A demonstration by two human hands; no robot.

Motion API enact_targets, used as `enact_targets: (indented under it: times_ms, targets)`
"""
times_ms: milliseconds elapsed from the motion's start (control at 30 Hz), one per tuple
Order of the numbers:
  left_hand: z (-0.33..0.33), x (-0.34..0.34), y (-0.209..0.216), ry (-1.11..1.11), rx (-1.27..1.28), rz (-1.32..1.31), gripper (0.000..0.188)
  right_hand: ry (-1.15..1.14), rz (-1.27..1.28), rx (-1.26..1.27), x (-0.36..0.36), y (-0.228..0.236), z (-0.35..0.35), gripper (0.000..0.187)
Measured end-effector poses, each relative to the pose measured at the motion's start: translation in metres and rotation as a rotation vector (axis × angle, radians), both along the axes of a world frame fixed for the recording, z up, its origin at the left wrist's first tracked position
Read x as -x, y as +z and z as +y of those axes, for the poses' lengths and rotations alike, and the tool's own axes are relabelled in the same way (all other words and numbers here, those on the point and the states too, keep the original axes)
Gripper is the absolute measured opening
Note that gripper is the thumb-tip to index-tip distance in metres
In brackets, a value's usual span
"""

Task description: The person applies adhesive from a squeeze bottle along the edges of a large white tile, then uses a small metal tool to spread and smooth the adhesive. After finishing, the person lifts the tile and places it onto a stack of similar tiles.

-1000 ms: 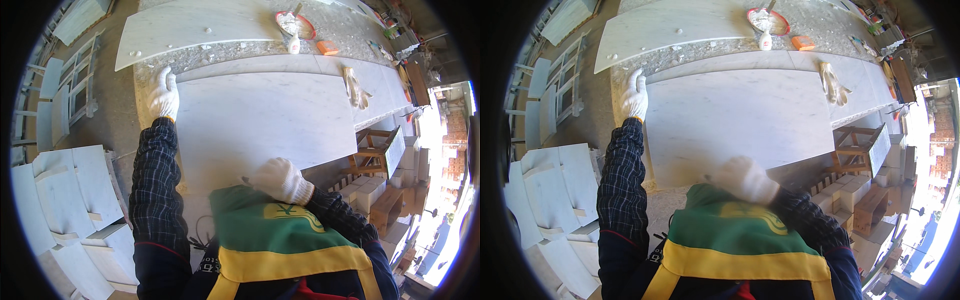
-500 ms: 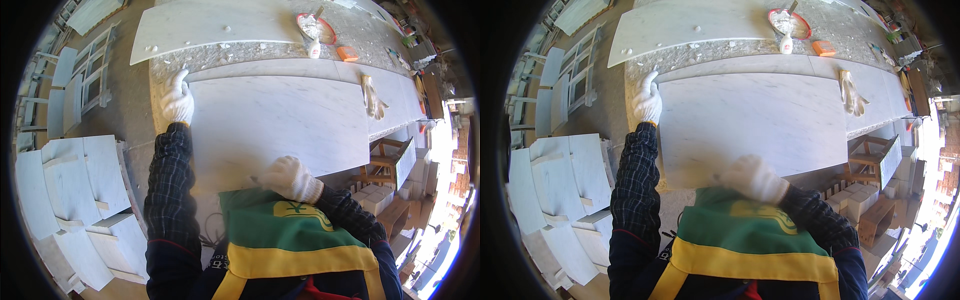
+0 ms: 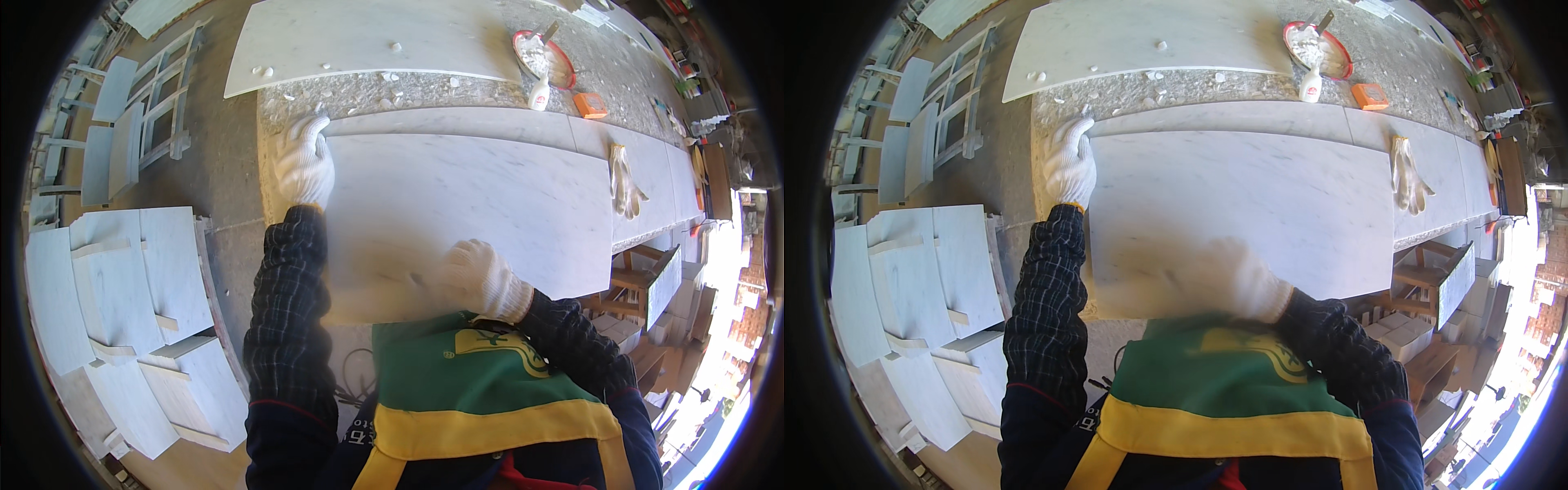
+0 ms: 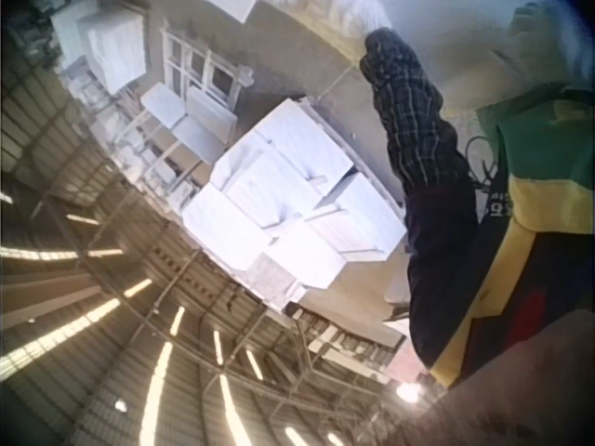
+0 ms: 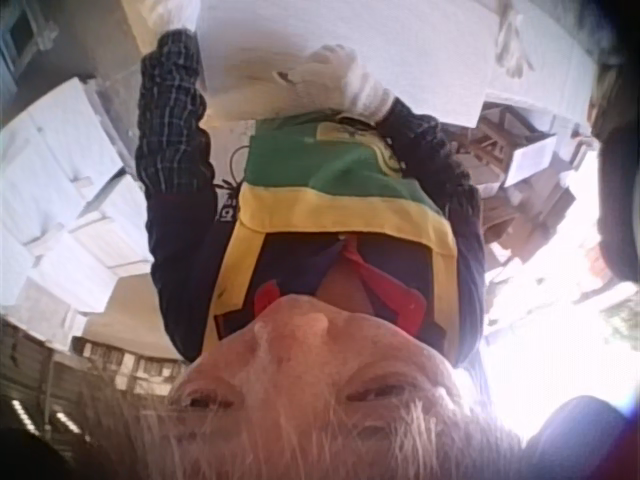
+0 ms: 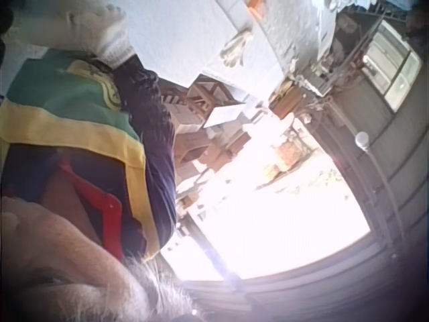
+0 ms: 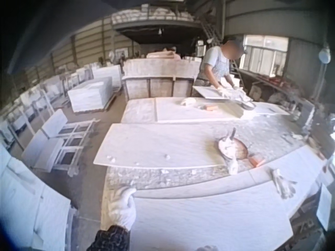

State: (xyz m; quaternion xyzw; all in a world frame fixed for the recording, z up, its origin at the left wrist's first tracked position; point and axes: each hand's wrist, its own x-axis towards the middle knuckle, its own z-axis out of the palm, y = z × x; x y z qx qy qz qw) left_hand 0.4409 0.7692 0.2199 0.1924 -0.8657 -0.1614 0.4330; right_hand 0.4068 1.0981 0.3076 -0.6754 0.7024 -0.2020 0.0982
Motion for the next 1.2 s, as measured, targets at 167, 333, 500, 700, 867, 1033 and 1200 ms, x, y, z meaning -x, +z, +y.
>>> enact_targets:
  times_ms: [167,333,500,700,867,1033,1200]
  targets:
    - [0.002,-0.001,0.005,0.024,-0.04,-0.028,0.024,-0.022,0.045,0.085,0.02,0.005,-0.023,0.028]
    - [0.002,-0.001,0.008,0.059,-0.06,-0.124,0.022,-0.283,0.249,0.05,0.087,0.013,0.033,0.03]
    - [-0.001,0.0,0.004,0.015,-0.121,-0.141,0.022,-0.985,0.142,0.157,0.188,0.016,0.133,0.021]
    - [-0.003,-0.002,0.003,-0.012,-0.1,-0.187,0.023,-1.33,0.442,0.154,0.271,0.007,0.206,0.019]
    - [-0.002,-0.003,0.008,-0.027,-0.103,-0.215,0.025,-1.36,0.501,0.233,0.319,-0.02,0.21,0.022]
    - [0.002,-0.004,0.011,-0.04,-0.167,-0.247,0.028,-1.27,0.582,-0.056,0.344,-0.041,0.178,0.025]
    - [0.01,0.012,0.041,-0.07,0.01,-0.322,0.029,-1.112,0.279,0.269,0.341,-0.013,0.127,0.026]
